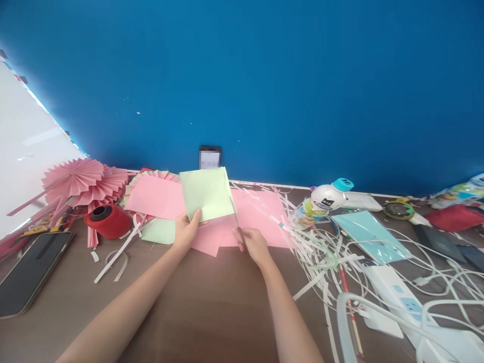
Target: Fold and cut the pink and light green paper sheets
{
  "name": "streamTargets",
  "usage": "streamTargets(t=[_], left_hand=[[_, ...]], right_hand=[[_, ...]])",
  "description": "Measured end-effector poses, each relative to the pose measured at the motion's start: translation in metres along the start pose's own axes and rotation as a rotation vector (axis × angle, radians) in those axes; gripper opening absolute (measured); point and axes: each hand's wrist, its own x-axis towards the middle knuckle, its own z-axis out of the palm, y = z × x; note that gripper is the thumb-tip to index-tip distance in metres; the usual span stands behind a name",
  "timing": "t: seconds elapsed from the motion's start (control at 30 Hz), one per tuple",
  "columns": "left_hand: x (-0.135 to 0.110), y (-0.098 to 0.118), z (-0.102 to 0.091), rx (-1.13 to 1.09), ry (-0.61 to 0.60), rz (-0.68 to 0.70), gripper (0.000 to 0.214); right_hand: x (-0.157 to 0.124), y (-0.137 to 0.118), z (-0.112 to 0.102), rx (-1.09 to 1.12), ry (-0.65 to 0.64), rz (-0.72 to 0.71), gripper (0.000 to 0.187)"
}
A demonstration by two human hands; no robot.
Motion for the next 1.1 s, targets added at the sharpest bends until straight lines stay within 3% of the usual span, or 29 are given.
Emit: streamTargets(t=[0.53, 1.1], left_hand=[[0.0005, -0.0014, -0.0005, 0.011, 0.001, -0.015, 0.032], [0.0001, -0.0042, -0.0012, 0.052, -0.038, 0.011, 0.031]], right_hand=[[-0.0015, -0.0050, -0.0035, 0.074, -0.058, -0.006, 0.045], [-0.0004, 0.0007, -0.0009, 0.030, -0.012, 0.014, 0.046]])
